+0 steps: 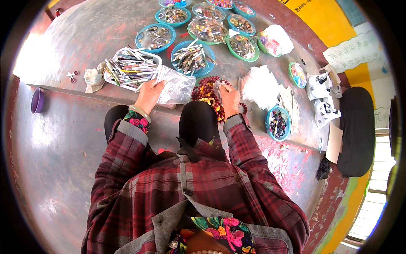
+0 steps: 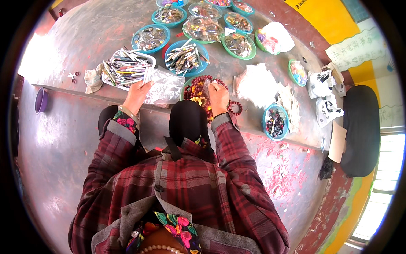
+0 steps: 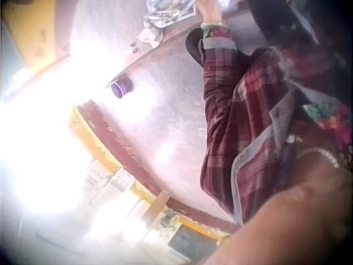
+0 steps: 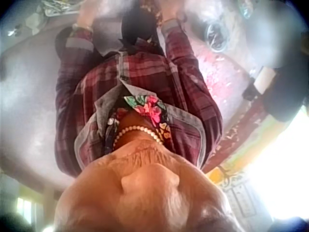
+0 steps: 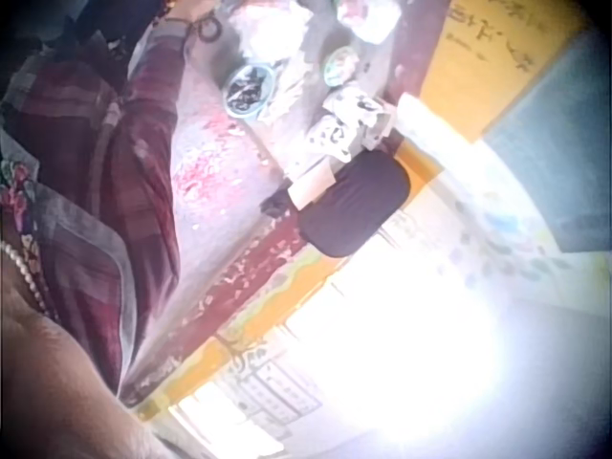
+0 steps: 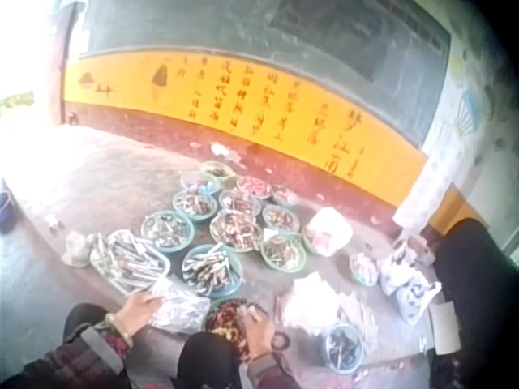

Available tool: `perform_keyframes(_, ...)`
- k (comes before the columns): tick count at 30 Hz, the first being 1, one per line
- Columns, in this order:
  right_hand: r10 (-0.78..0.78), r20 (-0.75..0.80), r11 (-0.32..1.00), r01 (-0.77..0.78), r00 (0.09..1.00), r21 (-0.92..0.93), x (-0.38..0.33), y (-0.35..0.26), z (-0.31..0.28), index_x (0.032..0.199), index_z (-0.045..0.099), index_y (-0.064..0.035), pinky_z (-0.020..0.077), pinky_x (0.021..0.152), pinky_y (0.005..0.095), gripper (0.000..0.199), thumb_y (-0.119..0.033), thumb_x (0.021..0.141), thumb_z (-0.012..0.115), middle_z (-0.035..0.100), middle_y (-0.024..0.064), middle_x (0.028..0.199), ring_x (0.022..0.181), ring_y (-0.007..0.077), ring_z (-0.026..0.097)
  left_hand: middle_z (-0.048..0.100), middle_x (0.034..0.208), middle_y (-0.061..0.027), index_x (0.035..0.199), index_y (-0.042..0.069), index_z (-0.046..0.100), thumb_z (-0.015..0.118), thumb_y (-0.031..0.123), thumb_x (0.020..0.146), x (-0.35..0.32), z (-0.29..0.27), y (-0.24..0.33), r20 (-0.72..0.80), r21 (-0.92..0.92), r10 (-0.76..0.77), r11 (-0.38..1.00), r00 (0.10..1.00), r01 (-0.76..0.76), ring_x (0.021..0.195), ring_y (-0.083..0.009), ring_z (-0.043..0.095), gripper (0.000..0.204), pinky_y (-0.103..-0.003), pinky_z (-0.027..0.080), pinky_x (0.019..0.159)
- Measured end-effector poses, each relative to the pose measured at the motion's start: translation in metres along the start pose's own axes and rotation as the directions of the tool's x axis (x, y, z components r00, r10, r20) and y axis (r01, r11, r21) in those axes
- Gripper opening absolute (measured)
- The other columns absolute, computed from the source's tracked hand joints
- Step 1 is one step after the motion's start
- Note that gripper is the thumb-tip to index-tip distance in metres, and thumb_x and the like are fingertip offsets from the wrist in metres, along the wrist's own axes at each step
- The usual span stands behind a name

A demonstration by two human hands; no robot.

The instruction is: The person sits on the floor and packs beaded bracelets into small plastic bags. They pick up bracelets from a large pile, place them into bags, and seal them. The person also handles a tray of packaged items and various bowls of beads.

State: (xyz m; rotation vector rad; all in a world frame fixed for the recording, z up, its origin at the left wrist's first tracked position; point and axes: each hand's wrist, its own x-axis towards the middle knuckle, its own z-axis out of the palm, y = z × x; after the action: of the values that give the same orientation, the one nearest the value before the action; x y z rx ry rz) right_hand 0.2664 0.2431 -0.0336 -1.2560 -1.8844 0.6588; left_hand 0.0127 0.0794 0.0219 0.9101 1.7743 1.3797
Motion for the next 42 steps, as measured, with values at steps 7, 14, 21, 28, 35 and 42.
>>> perform_keyframes(7, -0.151, -0.004, 0.968, 0.147, 0.989, -0.201, 0.014, -0.019, -0.007, 0.073, 0.064, -0.0066, 0.0459, 0.063, 0.0406, 0.014, -0.019, 0.076, 0.059, 0.060, 0.0138, 0.074, 0.074, 0.0329, 0.059, 0.048, 0.061, 0.0016, 0.081, -0.005, 0.059, 0.060, 0.021, 0.086, -0.001, 0.000, 0.002, -0.035, 0.011, 0.008, 1.000, 0.999, -0.007, 0.060, -0.0056, 0.038, 0.027, -0.026, 0.035, 0.052)
perform_keyframes(14, -0.299, 0.021, 0.927, 0.295, 0.954, -0.232, 0.031, -0.030, -0.010, 0.074, 0.062, -0.0064, 0.0463, 0.062, 0.0406, 0.013, -0.018, 0.078, 0.059, 0.060, 0.0145, 0.074, 0.074, 0.0343, 0.059, 0.042, 0.052, -0.0021, 0.073, -0.006, 0.056, 0.061, 0.023, 0.085, 0.008, 0.001, -0.012, -0.049, -0.022, 0.082, 0.996, 0.995, -0.084, 0.054, -0.0080, 0.035, 0.032, -0.030, 0.033, 0.048)
perform_keyframes(21, -0.285, -0.001, 0.950, 0.283, 0.958, -0.131, 0.045, -0.018, -0.014, 0.079, 0.063, -0.0041, 0.0466, 0.064, 0.0351, 0.008, -0.011, 0.076, 0.065, 0.062, 0.0135, 0.075, 0.070, 0.0290, 0.060, 0.046, 0.054, -0.0033, 0.075, -0.006, 0.057, 0.058, 0.025, 0.086, 0.002, 0.001, -0.002, -0.031, 0.022, 0.049, 0.999, 0.998, -0.048, 0.054, -0.0096, 0.038, 0.033, -0.031, 0.035, 0.051)
perform_keyframes(28, -0.295, 0.199, 0.916, 0.336, 0.934, -0.218, 0.046, -0.018, -0.029, 0.082, 0.064, -0.0042, 0.0475, 0.067, 0.0339, 0.010, -0.012, 0.076, 0.062, 0.063, 0.0116, 0.077, 0.074, 0.0279, 0.061, 0.045, 0.054, -0.0081, 0.075, -0.006, 0.056, 0.057, 0.028, 0.086, -0.002, 0.002, 0.014, -0.013, 0.126, 0.045, 0.991, 0.999, -0.043, 0.053, -0.0134, 0.041, 0.035, -0.033, 0.036, 0.052)
perform_keyframes(35, -0.380, 0.229, 0.871, 0.431, 0.896, -0.237, 0.044, -0.038, -0.045, 0.086, 0.066, -0.0068, 0.0474, 0.069, 0.0349, 0.012, -0.011, 0.077, 0.060, 0.062, 0.0116, 0.084, 0.079, 0.0301, 0.060, 0.049, 0.054, -0.0111, 0.076, -0.006, 0.058, 0.057, 0.030, 0.085, 0.000, 0.001, 0.013, -0.016, 0.197, 0.047, 0.979, 0.999, -0.043, 0.052, -0.0172, 0.042, 0.037, -0.036, 0.037, 0.052)
perform_keyframes(42, -0.407, 0.206, 0.891, 0.437, 0.890, -0.124, 0.040, -0.046, -0.057, 0.083, 0.067, -0.0090, 0.0468, 0.063, 0.0371, 0.009, -0.009, 0.076, 0.061, 0.060, 0.0103, 0.078, 0.073, 0.0312, 0.059, 0.055, 0.059, -0.0162, 0.081, -0.004, 0.062, 0.056, 0.030, 0.084, -0.004, -0.001, 0.014, -0.015, 0.225, 0.065, 0.973, 0.998, -0.060, 0.055, -0.0232, 0.053, 0.035, -0.037, 0.041, 0.055)
